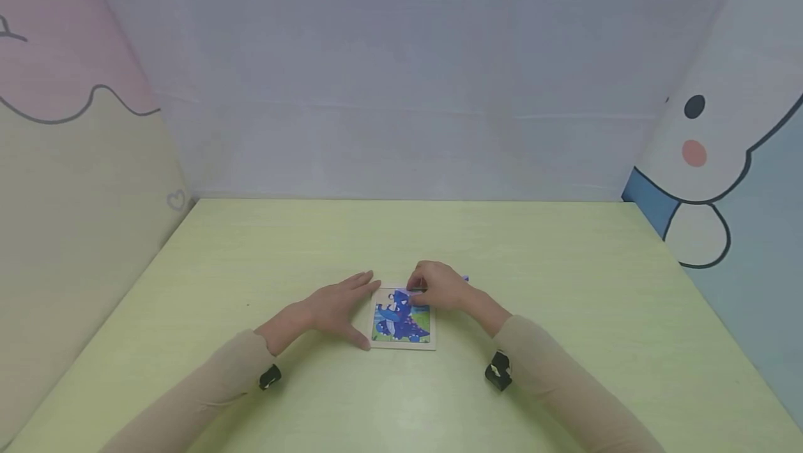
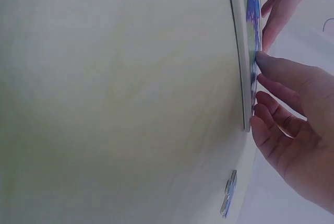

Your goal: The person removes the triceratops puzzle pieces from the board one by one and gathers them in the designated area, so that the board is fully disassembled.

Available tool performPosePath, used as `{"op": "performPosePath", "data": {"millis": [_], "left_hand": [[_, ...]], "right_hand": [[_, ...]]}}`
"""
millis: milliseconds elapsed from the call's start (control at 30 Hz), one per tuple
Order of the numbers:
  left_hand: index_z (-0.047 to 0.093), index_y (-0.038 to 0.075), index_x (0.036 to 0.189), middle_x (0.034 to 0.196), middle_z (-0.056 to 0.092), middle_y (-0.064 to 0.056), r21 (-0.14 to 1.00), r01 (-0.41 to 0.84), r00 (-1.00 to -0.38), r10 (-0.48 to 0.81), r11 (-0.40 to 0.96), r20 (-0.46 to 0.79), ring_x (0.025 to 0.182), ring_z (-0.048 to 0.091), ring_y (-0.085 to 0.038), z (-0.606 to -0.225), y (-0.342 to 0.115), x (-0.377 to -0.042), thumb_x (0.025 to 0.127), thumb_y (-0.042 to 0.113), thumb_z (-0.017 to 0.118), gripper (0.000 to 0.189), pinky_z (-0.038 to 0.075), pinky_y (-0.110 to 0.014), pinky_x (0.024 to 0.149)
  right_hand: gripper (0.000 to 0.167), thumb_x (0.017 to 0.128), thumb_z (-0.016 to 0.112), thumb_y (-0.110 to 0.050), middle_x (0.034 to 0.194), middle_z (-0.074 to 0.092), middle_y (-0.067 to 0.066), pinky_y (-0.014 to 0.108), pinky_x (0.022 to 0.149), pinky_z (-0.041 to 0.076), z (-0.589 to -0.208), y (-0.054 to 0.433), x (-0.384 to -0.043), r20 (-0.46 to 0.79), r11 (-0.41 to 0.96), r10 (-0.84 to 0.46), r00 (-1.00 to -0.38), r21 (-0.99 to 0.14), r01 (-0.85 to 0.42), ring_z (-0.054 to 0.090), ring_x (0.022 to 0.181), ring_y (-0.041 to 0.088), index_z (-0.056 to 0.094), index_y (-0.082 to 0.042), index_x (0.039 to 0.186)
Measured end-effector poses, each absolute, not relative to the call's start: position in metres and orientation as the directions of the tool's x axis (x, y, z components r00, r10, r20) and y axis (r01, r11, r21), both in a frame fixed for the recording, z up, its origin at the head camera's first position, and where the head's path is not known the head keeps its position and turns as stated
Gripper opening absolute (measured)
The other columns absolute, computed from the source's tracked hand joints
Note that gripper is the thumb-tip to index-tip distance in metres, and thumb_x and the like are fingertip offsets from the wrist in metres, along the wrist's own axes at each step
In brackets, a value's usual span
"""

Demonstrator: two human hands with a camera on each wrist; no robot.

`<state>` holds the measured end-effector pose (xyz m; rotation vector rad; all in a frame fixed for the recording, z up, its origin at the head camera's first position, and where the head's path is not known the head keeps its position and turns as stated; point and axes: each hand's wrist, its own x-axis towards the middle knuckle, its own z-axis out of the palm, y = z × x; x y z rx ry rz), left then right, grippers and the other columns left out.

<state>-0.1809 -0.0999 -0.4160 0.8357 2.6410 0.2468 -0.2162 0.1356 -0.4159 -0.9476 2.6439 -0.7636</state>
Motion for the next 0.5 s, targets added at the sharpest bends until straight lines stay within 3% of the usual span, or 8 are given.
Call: {"op": "performPosePath", "data": {"millis": [500], "left_hand": [[0.021, 0.013, 0.145, 0.151, 0.012, -0.01, 0.276, 0.515, -0.762, 0.581, 0.811, -0.286, 0.138, 0.01, -0.025, -0.4153, -0.1003, -0.1808, 0.064, 0.063, 0.069, 0.107, 0.023, -0.044, 0.109]], "right_hand": [[0.018, 0.074, 0.072, -0.007, 0.081, 0.059, 0.001, 0.025, 0.069, 0.049, -0.4115, 0.1274, -0.217, -0.119, 0.68, -0.592, -0.797, -0.605, -0.415, 0.053, 0.076, 0.014, 0.064, -0.004, 0.09]]}}
